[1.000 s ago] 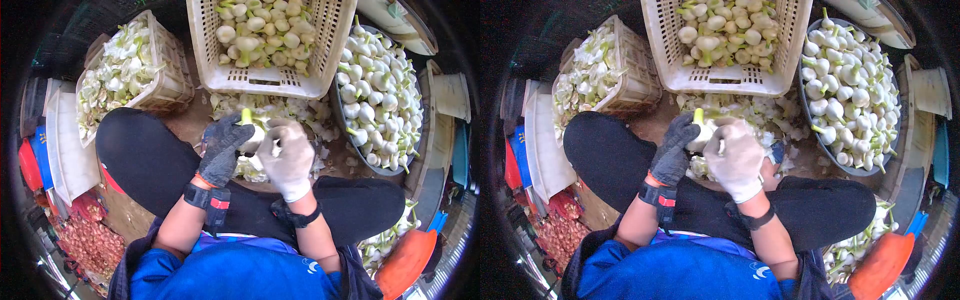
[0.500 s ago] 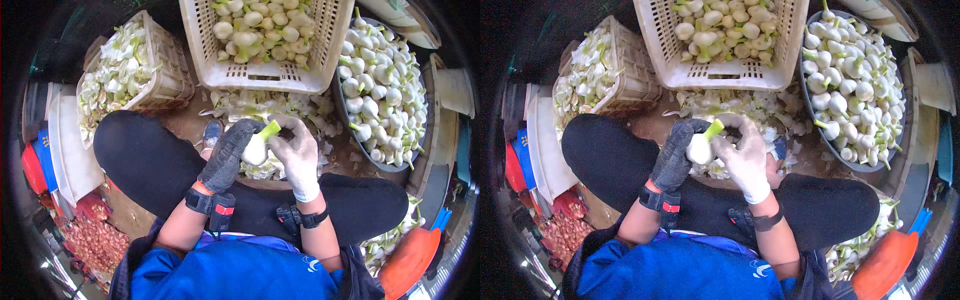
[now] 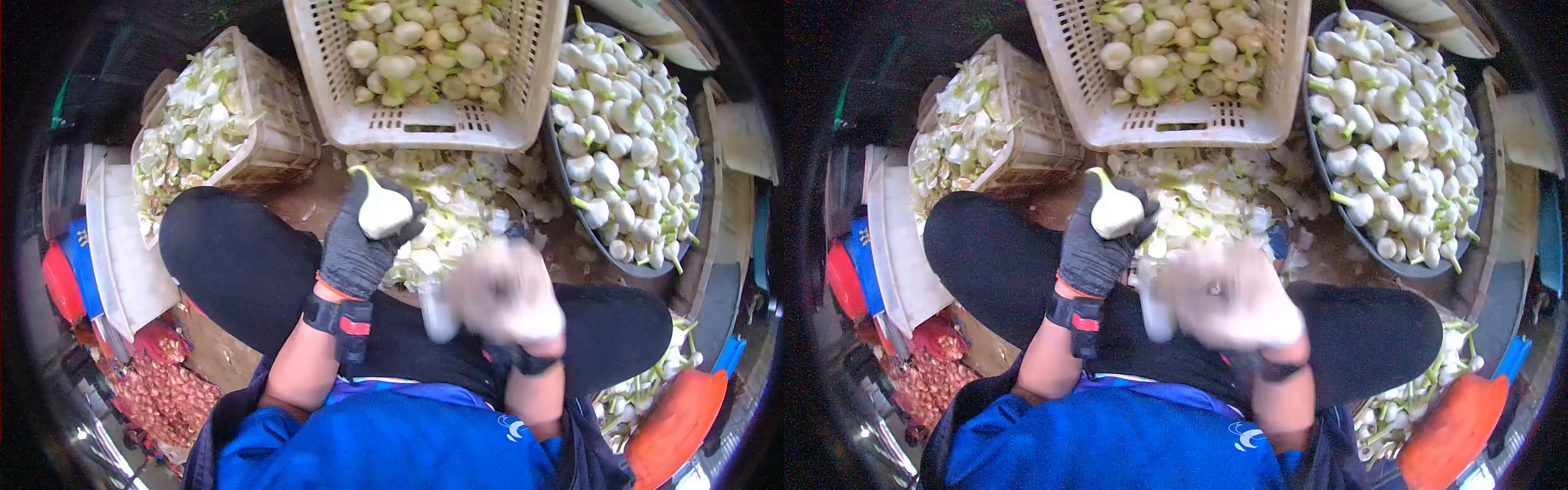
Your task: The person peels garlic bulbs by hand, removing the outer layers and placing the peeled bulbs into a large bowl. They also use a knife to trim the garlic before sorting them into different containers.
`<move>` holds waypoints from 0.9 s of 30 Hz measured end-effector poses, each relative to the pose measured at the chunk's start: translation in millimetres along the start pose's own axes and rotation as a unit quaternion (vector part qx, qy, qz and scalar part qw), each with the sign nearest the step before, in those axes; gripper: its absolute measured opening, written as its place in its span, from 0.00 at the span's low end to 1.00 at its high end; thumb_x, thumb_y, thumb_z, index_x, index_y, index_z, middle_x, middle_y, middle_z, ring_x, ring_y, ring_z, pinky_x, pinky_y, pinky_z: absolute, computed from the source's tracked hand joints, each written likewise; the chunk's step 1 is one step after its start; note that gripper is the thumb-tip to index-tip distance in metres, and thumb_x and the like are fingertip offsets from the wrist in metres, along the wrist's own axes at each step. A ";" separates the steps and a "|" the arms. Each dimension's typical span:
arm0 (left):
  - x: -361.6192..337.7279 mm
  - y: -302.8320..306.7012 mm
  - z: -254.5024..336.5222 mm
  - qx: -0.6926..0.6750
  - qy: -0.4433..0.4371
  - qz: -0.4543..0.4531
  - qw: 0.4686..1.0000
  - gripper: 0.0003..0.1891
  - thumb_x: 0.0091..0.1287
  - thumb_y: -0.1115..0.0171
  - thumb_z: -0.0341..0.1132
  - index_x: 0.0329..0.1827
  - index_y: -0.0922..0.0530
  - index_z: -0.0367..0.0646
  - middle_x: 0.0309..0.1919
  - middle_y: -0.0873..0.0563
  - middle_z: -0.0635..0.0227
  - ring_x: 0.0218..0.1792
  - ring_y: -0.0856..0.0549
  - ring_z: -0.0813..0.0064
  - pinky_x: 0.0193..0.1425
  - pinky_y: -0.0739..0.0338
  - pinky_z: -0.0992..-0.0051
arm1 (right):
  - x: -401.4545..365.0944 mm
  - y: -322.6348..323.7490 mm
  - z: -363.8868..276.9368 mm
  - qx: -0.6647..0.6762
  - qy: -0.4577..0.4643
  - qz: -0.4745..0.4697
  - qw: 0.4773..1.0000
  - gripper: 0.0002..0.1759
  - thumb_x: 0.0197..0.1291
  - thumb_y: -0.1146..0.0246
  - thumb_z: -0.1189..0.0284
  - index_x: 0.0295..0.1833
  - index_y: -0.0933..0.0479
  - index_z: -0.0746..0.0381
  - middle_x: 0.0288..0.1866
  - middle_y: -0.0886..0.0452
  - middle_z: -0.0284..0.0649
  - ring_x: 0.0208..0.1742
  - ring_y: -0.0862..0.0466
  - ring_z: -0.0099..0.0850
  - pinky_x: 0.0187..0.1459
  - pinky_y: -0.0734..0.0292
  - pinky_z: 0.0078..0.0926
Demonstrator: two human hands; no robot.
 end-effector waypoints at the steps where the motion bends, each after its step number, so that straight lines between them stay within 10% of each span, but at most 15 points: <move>1: -6.8 3.3 14.0 -0.025 -0.016 0.068 0.997 0.23 0.76 0.49 0.55 0.55 0.23 0.42 0.43 0.14 0.57 0.50 0.13 0.57 0.52 0.14 0.53 | -16.1 -21.7 -23.0 0.151 0.070 -0.187 0.968 0.06 0.52 0.33 0.74 0.35 0.17 0.64 0.32 0.15 0.40 0.32 0.15 0.34 0.40 0.20 0.27; 3: -14.4 -7.8 17.3 -0.017 -0.020 0.059 0.998 0.26 0.76 0.50 0.57 0.57 0.24 0.41 0.42 0.14 0.56 0.49 0.12 0.55 0.48 0.12 0.51 | -31.1 -13.3 37.4 0.033 -0.103 -0.159 0.981 0.05 0.49 0.31 0.75 0.33 0.17 0.63 0.30 0.16 0.40 0.34 0.14 0.36 0.41 0.19 0.30; 4: -12.8 -15.1 9.8 0.026 0.004 0.011 1.000 0.29 0.74 0.51 0.61 0.56 0.23 0.41 0.44 0.14 0.57 0.48 0.12 0.56 0.47 0.12 0.53 | -33.9 28.3 70.9 -0.409 -0.156 0.010 0.899 0.10 0.46 0.31 0.78 0.38 0.17 0.63 0.35 0.15 0.40 0.39 0.13 0.35 0.46 0.19 0.33; 5: -10.9 -21.9 -0.2 0.066 0.030 -0.038 0.997 0.32 0.73 0.52 0.64 0.56 0.23 0.42 0.46 0.14 0.58 0.46 0.12 0.57 0.47 0.12 0.55 | -20.6 43.2 52.9 -0.545 -0.092 0.113 0.826 0.22 0.45 0.31 0.78 0.50 0.18 0.63 0.45 0.14 0.42 0.46 0.14 0.36 0.51 0.20 0.33; 7: -13.6 -15.4 -14.9 0.167 0.092 -0.075 0.979 0.32 0.73 0.51 0.63 0.58 0.23 0.40 0.47 0.15 0.56 0.47 0.13 0.57 0.48 0.14 0.62 | -2.7 56.1 31.7 -0.236 -0.107 0.221 0.940 0.29 0.47 0.31 0.73 0.60 0.21 0.57 0.54 0.18 0.48 0.49 0.16 0.42 0.54 0.20 0.36; 8: -17.5 -24.1 -3.0 0.356 -0.026 -0.093 0.930 0.29 0.73 0.48 0.59 0.58 0.23 0.40 0.50 0.16 0.56 0.51 0.15 0.59 0.53 0.18 0.64 | 8.3 37.3 14.7 -0.163 -0.087 0.186 0.965 0.33 0.45 0.30 0.74 0.62 0.23 0.59 0.54 0.18 0.47 0.51 0.16 0.41 0.57 0.22 0.35; 10: -15.3 -33.8 5.3 0.624 -0.179 -0.144 0.746 0.24 0.68 0.41 0.50 0.57 0.24 0.39 0.53 0.18 0.57 0.56 0.19 0.64 0.62 0.25 0.67 | 22.1 14.2 1.2 -0.190 0.002 0.117 0.975 0.36 0.42 0.27 0.73 0.63 0.23 0.62 0.54 0.16 0.45 0.54 0.16 0.39 0.61 0.26 0.33; 11: -14.8 -56.9 9.0 0.709 -0.206 -0.173 0.651 0.23 0.65 0.37 0.46 0.56 0.24 0.39 0.54 0.19 0.59 0.58 0.22 0.68 0.64 0.29 0.68 | 21.9 11.1 24.4 -0.111 -0.111 0.077 0.985 0.29 0.43 0.26 0.71 0.56 0.18 0.63 0.51 0.14 0.44 0.52 0.15 0.36 0.60 0.25 0.31; 12: -22.1 -41.8 8.3 0.542 -0.042 -0.100 0.833 0.25 0.57 0.31 0.41 0.56 0.24 0.40 0.51 0.20 0.62 0.55 0.21 0.72 0.62 0.27 0.70 | 18.8 15.0 29.7 -0.133 -0.122 0.090 0.980 0.25 0.44 0.26 0.71 0.52 0.17 0.63 0.48 0.13 0.44 0.51 0.14 0.35 0.58 0.24 0.30; 14: -26.2 -58.2 24.1 0.642 -0.090 -0.075 0.758 0.31 0.50 0.26 0.37 0.58 0.26 0.40 0.50 0.20 0.64 0.54 0.21 0.70 0.62 0.26 0.71 | 8.6 28.4 41.1 -0.170 -0.131 0.134 0.967 0.18 0.47 0.26 0.69 0.45 0.15 0.63 0.45 0.12 0.43 0.48 0.13 0.34 0.55 0.22 0.29; 27: -27.1 -65.8 26.4 0.576 -0.132 -0.082 0.802 0.31 0.50 0.21 0.30 0.59 0.22 0.41 0.51 0.18 0.67 0.50 0.18 0.74 0.57 0.22 0.72 | -8.2 34.6 75.2 -0.044 -0.238 0.213 0.947 0.13 0.54 0.32 0.65 0.41 0.13 0.63 0.38 0.13 0.49 0.40 0.13 0.41 0.46 0.21 0.34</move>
Point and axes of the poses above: each hand's wrist, its own x-axis towards the middle knuckle, its own y-axis out of the back of the hand, z = x × y, the point moved 10 cm from there along x, towards the middle knuckle
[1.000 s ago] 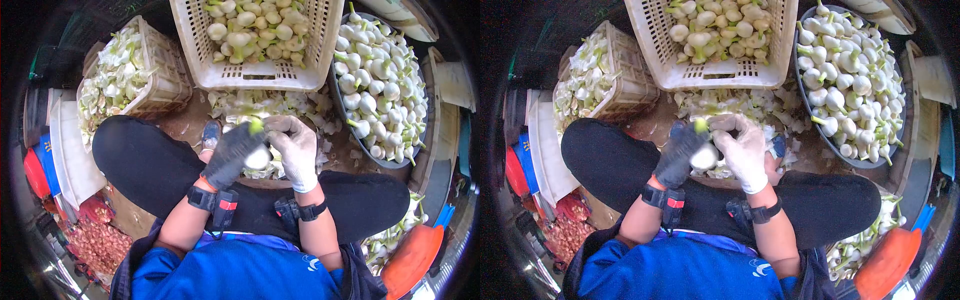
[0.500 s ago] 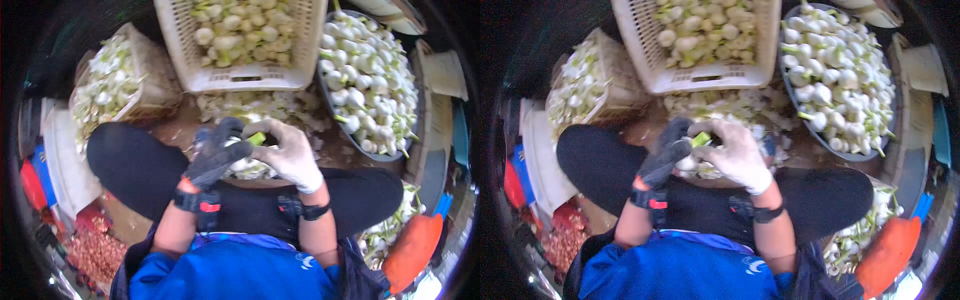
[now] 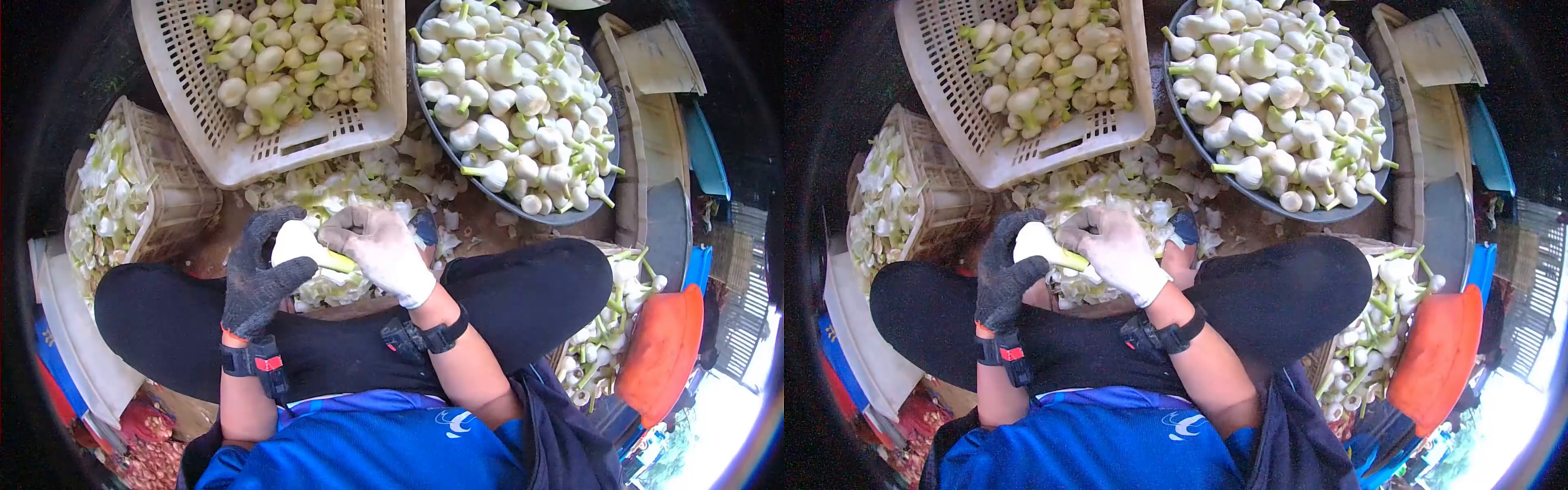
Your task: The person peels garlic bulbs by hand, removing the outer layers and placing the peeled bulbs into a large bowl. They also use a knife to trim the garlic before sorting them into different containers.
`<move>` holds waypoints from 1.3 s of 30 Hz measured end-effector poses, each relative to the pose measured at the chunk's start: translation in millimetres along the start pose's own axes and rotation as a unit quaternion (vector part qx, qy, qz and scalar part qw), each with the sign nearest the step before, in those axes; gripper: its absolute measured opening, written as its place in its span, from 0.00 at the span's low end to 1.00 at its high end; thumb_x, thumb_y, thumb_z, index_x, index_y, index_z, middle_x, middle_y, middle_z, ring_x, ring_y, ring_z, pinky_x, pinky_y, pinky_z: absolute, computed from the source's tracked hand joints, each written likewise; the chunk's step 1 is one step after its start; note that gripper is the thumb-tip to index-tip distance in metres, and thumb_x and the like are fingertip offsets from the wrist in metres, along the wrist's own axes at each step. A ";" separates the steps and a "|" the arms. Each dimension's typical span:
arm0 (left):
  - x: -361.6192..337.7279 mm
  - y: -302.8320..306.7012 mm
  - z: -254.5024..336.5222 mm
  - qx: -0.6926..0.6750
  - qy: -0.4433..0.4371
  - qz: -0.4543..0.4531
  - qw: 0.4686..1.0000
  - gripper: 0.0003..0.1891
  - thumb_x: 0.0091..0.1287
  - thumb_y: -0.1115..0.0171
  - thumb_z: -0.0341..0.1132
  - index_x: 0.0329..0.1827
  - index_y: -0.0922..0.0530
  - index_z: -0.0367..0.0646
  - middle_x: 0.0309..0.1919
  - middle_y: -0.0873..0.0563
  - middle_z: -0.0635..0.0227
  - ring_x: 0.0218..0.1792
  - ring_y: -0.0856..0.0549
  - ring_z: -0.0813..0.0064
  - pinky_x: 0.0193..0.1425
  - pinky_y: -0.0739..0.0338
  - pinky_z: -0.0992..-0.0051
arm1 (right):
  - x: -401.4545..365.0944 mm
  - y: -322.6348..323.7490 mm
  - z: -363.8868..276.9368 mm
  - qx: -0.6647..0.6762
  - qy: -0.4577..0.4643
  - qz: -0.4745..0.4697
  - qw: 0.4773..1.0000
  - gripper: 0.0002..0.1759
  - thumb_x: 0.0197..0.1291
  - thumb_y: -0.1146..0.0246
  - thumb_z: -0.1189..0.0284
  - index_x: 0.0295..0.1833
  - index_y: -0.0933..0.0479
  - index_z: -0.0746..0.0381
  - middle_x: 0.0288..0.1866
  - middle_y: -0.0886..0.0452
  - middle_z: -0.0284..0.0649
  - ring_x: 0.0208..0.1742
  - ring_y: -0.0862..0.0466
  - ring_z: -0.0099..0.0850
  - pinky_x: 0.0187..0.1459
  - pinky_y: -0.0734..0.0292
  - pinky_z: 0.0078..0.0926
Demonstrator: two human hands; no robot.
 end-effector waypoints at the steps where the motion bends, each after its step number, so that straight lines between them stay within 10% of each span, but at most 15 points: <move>1: 0.5 3.1 -3.0 -0.005 0.024 0.022 0.999 0.31 0.50 0.21 0.31 0.59 0.22 0.41 0.51 0.17 0.67 0.50 0.18 0.74 0.57 0.22 0.72 | -1.0 0.3 -3.9 0.008 0.006 0.000 1.000 0.13 0.55 0.32 0.66 0.41 0.13 0.63 0.39 0.13 0.49 0.41 0.13 0.42 0.47 0.21 0.35; 5: 0.3 15.7 -14.8 0.055 0.033 0.066 0.996 0.31 0.50 0.20 0.33 0.59 0.22 0.40 0.50 0.17 0.65 0.51 0.18 0.72 0.58 0.22 0.69 | -15.5 -5.4 -30.2 -0.122 0.207 0.010 0.971 0.12 0.54 0.31 0.69 0.43 0.14 0.62 0.44 0.12 0.46 0.46 0.13 0.41 0.51 0.19 0.33; 15: -0.6 4.5 3.5 0.146 -0.048 -0.008 0.988 0.23 0.55 0.23 0.35 0.52 0.18 0.38 0.48 0.16 0.63 0.51 0.17 0.69 0.55 0.22 0.70 | -11.6 -24.3 -5.1 -0.127 0.122 -0.017 0.984 0.08 0.53 0.35 0.72 0.38 0.16 0.63 0.36 0.13 0.45 0.38 0.13 0.38 0.45 0.20 0.31; 21: -12.7 1.9 -35.6 -0.340 0.189 0.040 0.920 0.18 0.63 0.29 0.38 0.52 0.20 0.39 0.48 0.15 0.65 0.49 0.16 0.70 0.56 0.22 0.70 | -8.6 -17.2 -1.3 -0.029 0.106 0.002 0.994 0.14 0.58 0.37 0.64 0.40 0.16 0.64 0.37 0.14 0.48 0.40 0.13 0.38 0.45 0.21 0.31; 22: -5.7 19.6 -18.2 0.030 -0.091 0.062 0.993 0.23 0.59 0.26 0.43 0.53 0.20 0.39 0.49 0.15 0.64 0.48 0.15 0.70 0.55 0.20 0.70 | -12.6 -16.0 -4.4 -0.041 0.155 0.026 0.987 0.14 0.58 0.37 0.64 0.41 0.16 0.64 0.38 0.14 0.48 0.40 0.13 0.37 0.44 0.21 0.31; 23: -7.5 14.5 -26.6 -0.085 0.013 0.076 0.993 0.29 0.51 0.21 0.44 0.54 0.20 0.40 0.49 0.15 0.63 0.49 0.15 0.67 0.55 0.21 0.67 | -10.4 -13.4 0.9 0.001 0.112 0.029 0.993 0.13 0.59 0.37 0.66 0.42 0.17 0.65 0.38 0.14 0.45 0.39 0.14 0.34 0.44 0.21 0.30; 24: -6.1 11.1 -5.0 0.254 -0.134 0.040 0.957 0.29 0.52 0.21 0.43 0.54 0.21 0.40 0.49 0.15 0.62 0.49 0.15 0.66 0.53 0.19 0.68 | -8.1 -13.7 5.9 0.038 0.067 0.031 0.997 0.12 0.60 0.37 0.68 0.42 0.17 0.66 0.38 0.15 0.43 0.38 0.15 0.31 0.43 0.21 0.28; 26: -1.8 -1.6 -16.7 -0.042 0.032 -0.003 0.999 0.25 0.57 0.25 0.43 0.55 0.21 0.40 0.49 0.14 0.62 0.50 0.14 0.68 0.53 0.19 0.68 | -5.7 -32.7 35.6 0.396 -0.039 0.017 0.917 0.10 0.62 0.38 0.71 0.43 0.18 0.67 0.36 0.16 0.37 0.37 0.18 0.25 0.42 0.23 0.25; 28: 11.9 -0.3 -31.2 -0.073 0.004 0.044 0.996 0.23 0.62 0.29 0.44 0.56 0.21 0.39 0.49 0.14 0.63 0.49 0.14 0.69 0.51 0.19 0.70 | -3.9 -27.5 29.1 0.424 -0.017 0.022 0.905 0.10 0.64 0.38 0.72 0.45 0.18 0.67 0.36 0.17 0.34 0.37 0.21 0.21 0.42 0.25 0.22; 32: 19.0 0.7 -33.5 0.046 -0.093 0.040 0.994 0.23 0.70 0.37 0.50 0.56 0.21 0.39 0.49 0.13 0.63 0.49 0.14 0.71 0.52 0.18 0.72 | -10.8 -8.0 4.7 0.144 0.042 0.063 0.987 0.08 0.62 0.36 0.71 0.42 0.18 0.64 0.36 0.16 0.35 0.37 0.19 0.23 0.40 0.25 0.23; 33: 5.2 -5.4 -62.7 -0.354 0.044 0.073 0.931 0.25 0.73 0.41 0.54 0.55 0.21 0.39 0.50 0.14 0.58 0.49 0.14 0.70 0.52 0.18 0.70 | -18.4 -17.0 -17.3 0.078 0.123 -0.016 0.989 0.08 0.60 0.36 0.72 0.41 0.18 0.64 0.36 0.15 0.37 0.37 0.18 0.25 0.40 0.25 0.24; 34: 10.5 1.6 -52.4 -0.279 0.024 0.087 0.956 0.27 0.75 0.48 0.57 0.54 0.22 0.39 0.45 0.15 0.56 0.44 0.15 0.62 0.49 0.18 0.65 | -30.6 -25.9 -41.2 0.010 0.203 -0.095 0.975 0.07 0.58 0.35 0.72 0.41 0.18 0.63 0.37 0.14 0.39 0.38 0.16 0.27 0.41 0.24 0.25; 35: 11.1 -6.5 -58.6 -0.495 0.088 0.012 0.865 0.27 0.75 0.49 0.58 0.53 0.21 0.40 0.44 0.15 0.54 0.40 0.15 0.62 0.42 0.18 0.67 | -47.9 -36.5 -55.8 -0.073 0.254 -0.217 0.940 0.08 0.55 0.33 0.73 0.40 0.17 0.63 0.39 0.13 0.43 0.40 0.15 0.31 0.44 0.22 0.29; 36: 5.7 -14.7 -55.2 -0.680 0.146 -0.061 0.716 0.27 0.75 0.50 0.59 0.52 0.21 0.40 0.43 0.14 0.53 0.36 0.15 0.62 0.35 0.18 0.69 | -68.1 -43.3 -81.1 0.257 0.284 -0.436 0.814 0.09 0.53 0.32 0.73 0.40 0.17 0.63 0.39 0.14 0.44 0.41 0.14 0.36 0.48 0.21 0.32; 39: 4.1 2.0 -75.3 -0.605 0.169 0.081 0.774 0.31 0.75 0.54 0.63 0.53 0.21 0.41 0.42 0.14 0.53 0.31 0.16 0.63 0.27 0.23 0.74 | -8.9 -13.0 1.1 -0.236 0.178 -0.002 0.955 0.15 0.49 0.29 0.71 0.44 0.16 0.62 0.49 0.14 0.45 0.51 0.14 0.41 0.54 0.22 0.33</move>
Point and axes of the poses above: each hand's wrist, its own x-axis towards the middle knuckle, its own y-axis out of the back of the hand, z = x × y, the point moved 10 cm from there along x, towards the middle knuckle
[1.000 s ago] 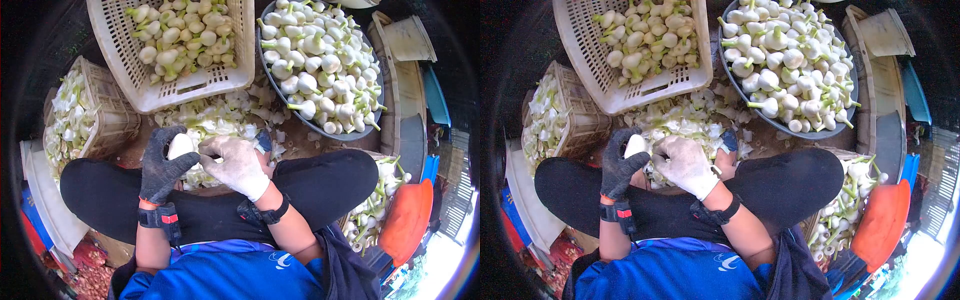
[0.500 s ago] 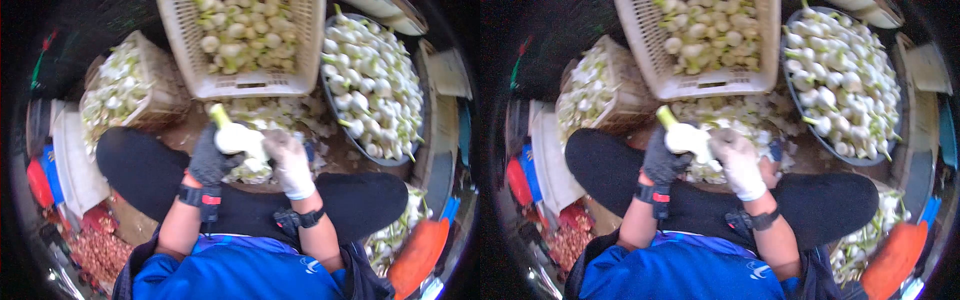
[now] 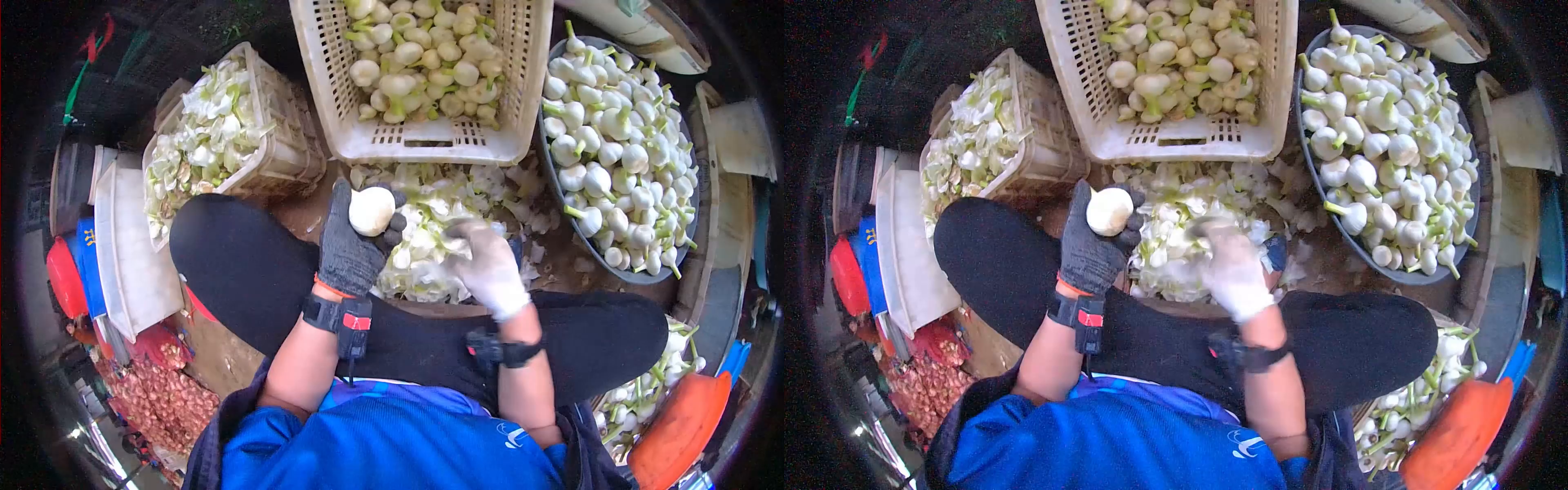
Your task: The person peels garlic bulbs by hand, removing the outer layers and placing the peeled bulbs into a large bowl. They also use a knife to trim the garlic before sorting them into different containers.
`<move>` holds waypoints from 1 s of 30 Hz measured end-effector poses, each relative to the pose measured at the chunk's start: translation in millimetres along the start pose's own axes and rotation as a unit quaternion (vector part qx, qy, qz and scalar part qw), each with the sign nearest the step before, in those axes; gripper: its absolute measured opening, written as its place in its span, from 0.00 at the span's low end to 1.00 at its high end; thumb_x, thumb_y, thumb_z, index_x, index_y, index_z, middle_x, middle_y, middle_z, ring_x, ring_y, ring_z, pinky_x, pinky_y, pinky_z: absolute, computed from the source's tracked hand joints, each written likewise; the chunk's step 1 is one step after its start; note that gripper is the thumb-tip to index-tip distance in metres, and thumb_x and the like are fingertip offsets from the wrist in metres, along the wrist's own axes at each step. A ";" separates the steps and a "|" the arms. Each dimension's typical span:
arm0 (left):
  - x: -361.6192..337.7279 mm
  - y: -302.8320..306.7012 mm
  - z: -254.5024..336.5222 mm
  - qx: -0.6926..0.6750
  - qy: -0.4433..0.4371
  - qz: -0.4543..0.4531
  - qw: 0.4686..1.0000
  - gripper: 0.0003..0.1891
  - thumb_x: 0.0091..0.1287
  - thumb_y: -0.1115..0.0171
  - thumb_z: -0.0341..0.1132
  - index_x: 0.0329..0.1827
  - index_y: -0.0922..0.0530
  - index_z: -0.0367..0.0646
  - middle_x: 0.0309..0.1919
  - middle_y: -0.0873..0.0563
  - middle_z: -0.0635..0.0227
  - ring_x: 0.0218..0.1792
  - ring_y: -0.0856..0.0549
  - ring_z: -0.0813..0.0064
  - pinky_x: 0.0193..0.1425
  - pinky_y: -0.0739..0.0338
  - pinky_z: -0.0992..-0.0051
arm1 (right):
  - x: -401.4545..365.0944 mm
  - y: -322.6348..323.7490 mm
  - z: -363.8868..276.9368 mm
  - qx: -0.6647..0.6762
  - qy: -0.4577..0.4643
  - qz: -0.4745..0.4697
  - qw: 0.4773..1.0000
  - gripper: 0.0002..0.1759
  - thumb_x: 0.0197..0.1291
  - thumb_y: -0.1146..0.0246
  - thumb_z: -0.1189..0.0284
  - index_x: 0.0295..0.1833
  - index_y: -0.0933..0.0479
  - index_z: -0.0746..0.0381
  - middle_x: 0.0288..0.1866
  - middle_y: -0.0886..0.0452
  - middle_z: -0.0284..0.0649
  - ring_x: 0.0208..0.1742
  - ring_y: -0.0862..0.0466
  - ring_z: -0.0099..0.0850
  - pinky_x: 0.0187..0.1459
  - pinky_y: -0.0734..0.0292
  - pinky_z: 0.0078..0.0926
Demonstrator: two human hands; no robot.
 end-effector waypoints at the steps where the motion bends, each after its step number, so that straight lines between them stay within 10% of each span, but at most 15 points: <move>1: -0.8 7.8 1.3 0.028 -0.024 0.061 0.997 0.32 0.75 0.55 0.64 0.53 0.21 0.41 0.42 0.14 0.54 0.31 0.17 0.64 0.27 0.23 0.74 | -0.5 1.9 17.6 -0.129 -0.049 0.030 0.990 0.24 0.50 0.27 0.67 0.54 0.19 0.62 0.58 0.18 0.49 0.60 0.18 0.42 0.63 0.26 0.37; 4: -1.9 -8.7 1.4 0.332 -0.091 -0.076 0.936 0.36 0.78 0.62 0.63 0.63 0.26 0.37 0.50 0.15 0.55 0.46 0.14 0.64 0.49 0.19 0.68 | 5.4 17.3 -23.0 0.159 -0.041 0.047 0.985 0.39 0.50 0.28 0.65 0.69 0.30 0.62 0.66 0.26 0.54 0.69 0.27 0.47 0.71 0.34 0.43; 7: -21.8 -25.9 -11.6 0.729 -0.228 -0.137 0.631 0.34 0.79 0.58 0.57 0.73 0.34 0.36 0.66 0.23 0.54 0.60 0.18 0.63 0.68 0.28 0.69 | 7.4 16.0 -47.0 0.042 0.055 0.068 0.995 0.40 0.47 0.25 0.63 0.67 0.28 0.63 0.63 0.23 0.52 0.66 0.23 0.45 0.70 0.32 0.39; 10: -35.3 -100.1 -23.5 0.701 -0.152 -0.229 0.659 0.30 0.79 0.51 0.49 0.75 0.35 0.37 0.70 0.27 0.55 0.57 0.17 0.67 0.66 0.26 0.69 | -5.2 78.3 -24.8 0.107 -0.126 0.074 0.983 0.38 0.46 0.24 0.63 0.64 0.26 0.63 0.58 0.20 0.48 0.57 0.17 0.42 0.63 0.24 0.35; 12: -40.9 -96.3 -8.1 0.414 -0.074 -0.178 0.890 0.27 0.75 0.44 0.40 0.73 0.33 0.37 0.65 0.23 0.56 0.53 0.16 0.70 0.62 0.24 0.70 | -33.4 165.5 -14.7 0.101 -0.226 0.214 0.945 0.37 0.47 0.23 0.67 0.63 0.26 0.66 0.52 0.17 0.41 0.50 0.16 0.28 0.55 0.21 0.26; 17: -20.9 -61.6 33.2 0.459 -0.171 0.003 0.872 0.22 0.73 0.42 0.38 0.66 0.27 0.37 0.53 0.15 0.59 0.45 0.14 0.74 0.50 0.20 0.75 | -119.9 360.4 89.0 0.076 -0.068 0.555 0.826 0.18 0.63 0.31 0.69 0.54 0.24 0.66 0.43 0.18 0.35 0.40 0.20 0.22 0.42 0.24 0.22; 19: -12.2 -49.6 23.4 0.400 -0.111 0.000 0.910 0.20 0.73 0.41 0.38 0.64 0.26 0.37 0.52 0.15 0.60 0.45 0.14 0.74 0.49 0.19 0.75 | -150.8 384.5 167.1 0.113 -0.186 0.590 0.777 0.22 0.62 0.30 0.68 0.55 0.25 0.70 0.46 0.18 0.38 0.44 0.20 0.25 0.47 0.25 0.26; 23: -20.6 -64.5 16.6 0.464 -0.112 -0.009 0.879 0.18 0.74 0.42 0.38 0.61 0.25 0.37 0.50 0.15 0.60 0.44 0.14 0.73 0.49 0.19 0.74 | -183.7 350.3 287.8 0.201 -0.285 0.566 0.747 0.29 0.59 0.28 0.70 0.64 0.26 0.71 0.54 0.18 0.44 0.51 0.19 0.30 0.51 0.24 0.29; 30: -13.0 -66.5 18.9 0.513 -0.116 0.003 0.851 0.15 0.73 0.42 0.37 0.57 0.22 0.39 0.48 0.15 0.63 0.43 0.14 0.75 0.49 0.19 0.74 | -121.6 260.1 224.4 -0.153 -0.262 0.453 0.839 0.35 0.55 0.26 0.63 0.65 0.26 0.69 0.60 0.20 0.53 0.59 0.20 0.40 0.64 0.28 0.34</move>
Point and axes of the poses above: each hand's wrist, its own x-axis towards the middle knuckle, its own y-axis out of the back of the hand, z = x × y, the point moved 10 cm from there along x, towards the middle knuckle
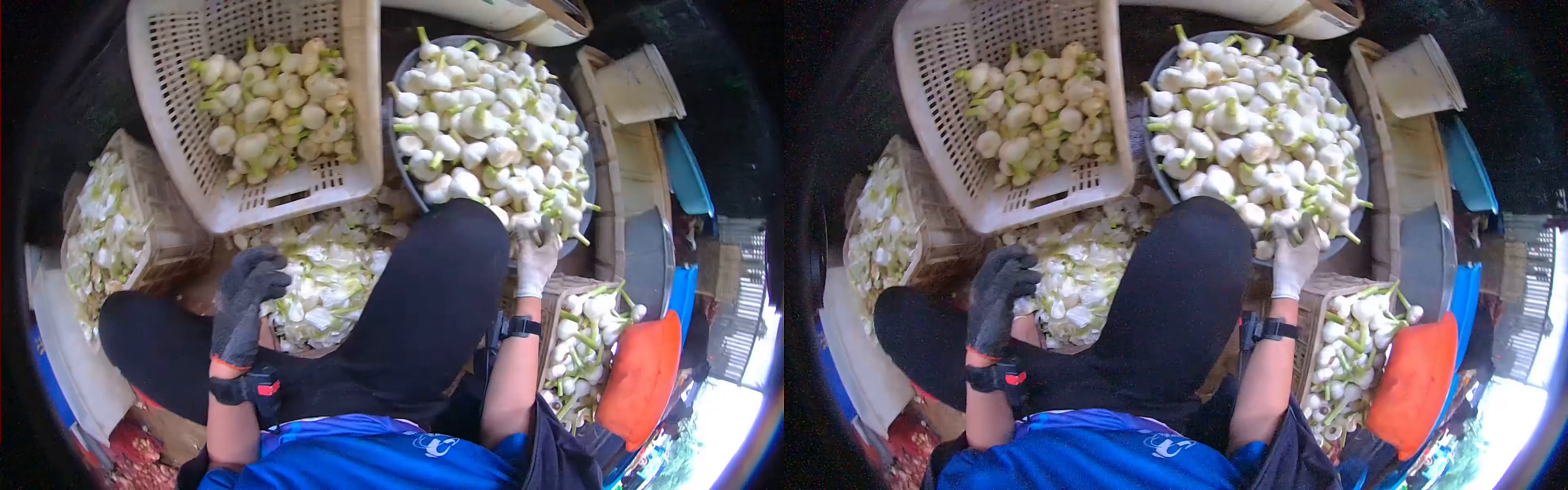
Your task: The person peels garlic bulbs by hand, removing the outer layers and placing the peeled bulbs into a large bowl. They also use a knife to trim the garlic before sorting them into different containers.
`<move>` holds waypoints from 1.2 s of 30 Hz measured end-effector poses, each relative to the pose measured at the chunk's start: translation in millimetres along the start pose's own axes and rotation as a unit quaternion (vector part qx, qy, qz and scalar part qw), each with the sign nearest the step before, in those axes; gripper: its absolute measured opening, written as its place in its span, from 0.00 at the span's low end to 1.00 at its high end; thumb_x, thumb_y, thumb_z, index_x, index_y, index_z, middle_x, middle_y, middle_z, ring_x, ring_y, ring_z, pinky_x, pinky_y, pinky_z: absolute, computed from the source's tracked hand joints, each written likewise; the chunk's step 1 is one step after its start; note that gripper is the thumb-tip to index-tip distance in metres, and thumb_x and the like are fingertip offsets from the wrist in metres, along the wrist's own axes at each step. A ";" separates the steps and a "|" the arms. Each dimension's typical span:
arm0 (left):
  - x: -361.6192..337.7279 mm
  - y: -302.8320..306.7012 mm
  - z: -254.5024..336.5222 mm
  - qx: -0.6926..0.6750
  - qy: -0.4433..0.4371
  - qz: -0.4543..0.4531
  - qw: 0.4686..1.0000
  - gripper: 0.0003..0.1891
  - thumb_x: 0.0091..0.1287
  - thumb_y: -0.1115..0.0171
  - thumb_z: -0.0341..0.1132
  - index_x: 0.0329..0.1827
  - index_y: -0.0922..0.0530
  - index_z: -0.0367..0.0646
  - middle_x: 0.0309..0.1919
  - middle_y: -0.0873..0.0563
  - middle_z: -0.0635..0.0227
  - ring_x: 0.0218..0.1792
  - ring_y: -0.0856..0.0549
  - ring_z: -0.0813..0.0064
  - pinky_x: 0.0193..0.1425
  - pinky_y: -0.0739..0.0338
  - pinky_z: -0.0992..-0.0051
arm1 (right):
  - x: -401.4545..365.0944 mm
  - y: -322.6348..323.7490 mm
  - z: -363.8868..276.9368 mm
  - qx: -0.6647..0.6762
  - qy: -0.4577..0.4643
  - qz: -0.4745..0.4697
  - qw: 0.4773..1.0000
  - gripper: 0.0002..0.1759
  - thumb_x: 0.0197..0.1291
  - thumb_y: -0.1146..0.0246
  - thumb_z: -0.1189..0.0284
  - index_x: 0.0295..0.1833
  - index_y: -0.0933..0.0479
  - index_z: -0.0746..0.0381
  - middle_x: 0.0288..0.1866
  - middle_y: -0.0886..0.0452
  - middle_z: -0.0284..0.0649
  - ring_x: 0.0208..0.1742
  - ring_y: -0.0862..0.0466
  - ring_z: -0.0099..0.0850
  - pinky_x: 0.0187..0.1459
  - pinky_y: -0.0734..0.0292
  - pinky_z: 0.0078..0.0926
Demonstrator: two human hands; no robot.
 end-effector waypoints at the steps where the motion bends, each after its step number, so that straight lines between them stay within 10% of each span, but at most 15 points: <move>1: 0.6 -3.6 1.5 0.045 -0.004 -0.006 0.999 0.13 0.72 0.42 0.35 0.55 0.21 0.40 0.47 0.15 0.65 0.45 0.14 0.75 0.49 0.19 0.75 | -2.9 -4.9 -6.9 0.012 0.003 -0.013 1.000 0.35 0.55 0.26 0.63 0.65 0.26 0.69 0.60 0.20 0.53 0.59 0.20 0.40 0.64 0.28 0.34; 3: -2.1 -13.9 6.3 0.016 -0.039 -0.039 0.998 0.13 0.71 0.39 0.34 0.54 0.20 0.38 0.47 0.16 0.65 0.45 0.16 0.76 0.50 0.20 0.75 | -1.5 -17.2 -13.4 -0.103 -0.053 -0.060 0.991 0.30 0.57 0.28 0.61 0.60 0.22 0.68 0.57 0.18 0.52 0.59 0.19 0.38 0.64 0.28 0.34; 6: -6.2 -12.2 -2.6 -0.027 -0.028 -0.040 0.998 0.14 0.71 0.38 0.36 0.53 0.20 0.36 0.43 0.15 0.66 0.44 0.16 0.78 0.51 0.21 0.77 | -4.2 -38.3 -7.1 0.091 -0.048 -0.097 0.990 0.24 0.58 0.29 0.61 0.54 0.18 0.68 0.52 0.15 0.51 0.55 0.17 0.38 0.62 0.27 0.34; 9: -3.5 -21.7 -8.8 -0.042 -0.028 -0.052 0.997 0.15 0.69 0.37 0.36 0.54 0.20 0.35 0.41 0.14 0.65 0.42 0.16 0.78 0.50 0.21 0.77 | 7.6 4.6 -1.0 -0.148 0.043 0.020 0.988 0.19 0.59 0.29 0.64 0.49 0.16 0.68 0.47 0.13 0.47 0.48 0.14 0.37 0.55 0.22 0.33; 20: -57.6 -4.4 100.9 -0.063 -0.284 -0.018 0.957 0.36 0.54 0.20 0.38 0.66 0.26 0.38 0.57 0.17 0.61 0.58 0.19 0.70 0.65 0.25 0.66 | -161.4 34.8 -380.8 0.226 0.359 -0.195 0.884 0.13 0.41 0.25 0.82 0.34 0.19 0.62 0.43 0.12 0.44 0.43 0.12 0.34 0.47 0.19 0.28; 36: -95.4 101.9 96.2 -0.034 -0.371 0.088 0.924 0.28 0.55 0.21 0.33 0.60 0.21 0.41 0.55 0.16 0.59 0.58 0.18 0.64 0.65 0.24 0.65 | -259.0 13.5 -462.8 0.215 0.442 -0.272 0.828 0.16 0.40 0.23 0.79 0.37 0.19 0.61 0.44 0.13 0.43 0.42 0.12 0.36 0.46 0.18 0.28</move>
Point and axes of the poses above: each hand's wrist, its own x-axis towards the middle knuckle, its own y-axis out of the back of the hand, z = x × y, the point moved 10 cm from there along x, towards the middle knuckle
